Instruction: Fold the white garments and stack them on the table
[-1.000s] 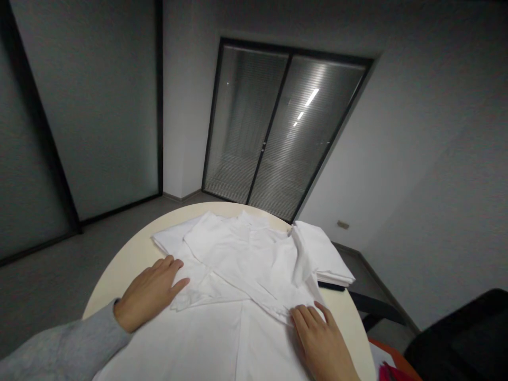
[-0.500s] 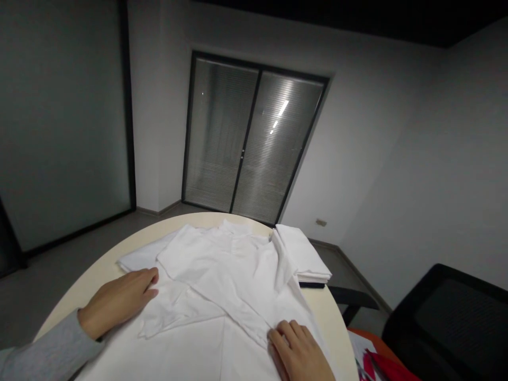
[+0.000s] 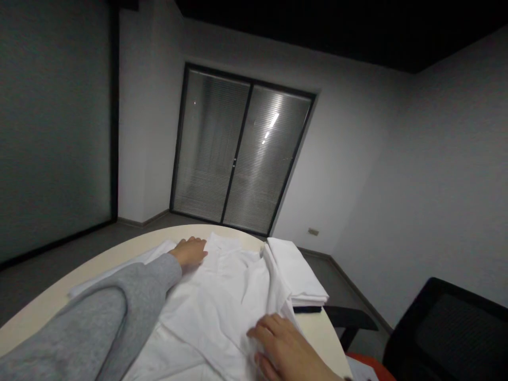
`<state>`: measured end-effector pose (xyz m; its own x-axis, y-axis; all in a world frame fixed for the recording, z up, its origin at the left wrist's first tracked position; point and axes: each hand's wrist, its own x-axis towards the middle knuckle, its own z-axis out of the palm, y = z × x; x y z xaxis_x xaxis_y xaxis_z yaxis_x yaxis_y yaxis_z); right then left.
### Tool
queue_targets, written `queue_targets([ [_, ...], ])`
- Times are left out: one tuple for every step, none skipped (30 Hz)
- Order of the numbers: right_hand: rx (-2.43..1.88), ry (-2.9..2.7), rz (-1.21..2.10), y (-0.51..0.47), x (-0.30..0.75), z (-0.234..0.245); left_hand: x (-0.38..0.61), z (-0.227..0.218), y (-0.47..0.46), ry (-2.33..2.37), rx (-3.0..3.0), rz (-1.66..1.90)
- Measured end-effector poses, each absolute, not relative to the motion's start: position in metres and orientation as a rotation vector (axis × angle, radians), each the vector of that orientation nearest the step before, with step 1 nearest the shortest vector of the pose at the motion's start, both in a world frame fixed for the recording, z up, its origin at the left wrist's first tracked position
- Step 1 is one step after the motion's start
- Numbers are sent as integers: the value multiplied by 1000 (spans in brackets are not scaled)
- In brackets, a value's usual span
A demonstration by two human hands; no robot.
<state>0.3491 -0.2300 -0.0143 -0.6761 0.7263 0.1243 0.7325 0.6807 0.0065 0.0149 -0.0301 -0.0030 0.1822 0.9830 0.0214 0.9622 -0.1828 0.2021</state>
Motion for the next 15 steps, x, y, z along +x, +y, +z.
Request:
queue_targets([
  [-1296,-2734,-40,-213,336,10,17,-4,-11,1966,2257,256],
  [-1365,-2753,-41,-193,324,32,19,-6,5,2018,2206,291],
  [-1438,-2799,-79,-168,314,49,22,-10,19,2065,2153,327],
  [-1474,-2809,-110,-141,306,62,24,-16,30,2098,2106,361],
  [-1509,-2807,-128,-111,299,70,26,-23,39,2117,2069,394],
  [-1566,-2797,-147,-80,295,73,28,-32,45,2123,2045,430],
  [-1627,-2783,-157,-50,292,73,28,-43,50,2116,2040,469],
  [-1698,-2766,-158,-21,290,70,28,-53,53,2102,2047,513],
  [-1770,-2749,-149,6,288,64,26,-64,57,2086,2060,561],
  [-1839,-2729,-126,30,285,56,24,-74,60,2073,2070,607],
  [-1901,-2708,-92,50,283,47,21,-82,64,2064,2072,649],
  [-1949,-2685,-48,67,280,37,18,-89,67,2057,2067,684],
  [-1980,-2660,2,81,277,26,14,-95,72,2049,2057,710],
  [-1989,-2634,51,91,274,15,12,-99,76,2040,2047,729],
  [-1975,-2601,90,99,272,4,10,-101,79,2028,2040,745],
])
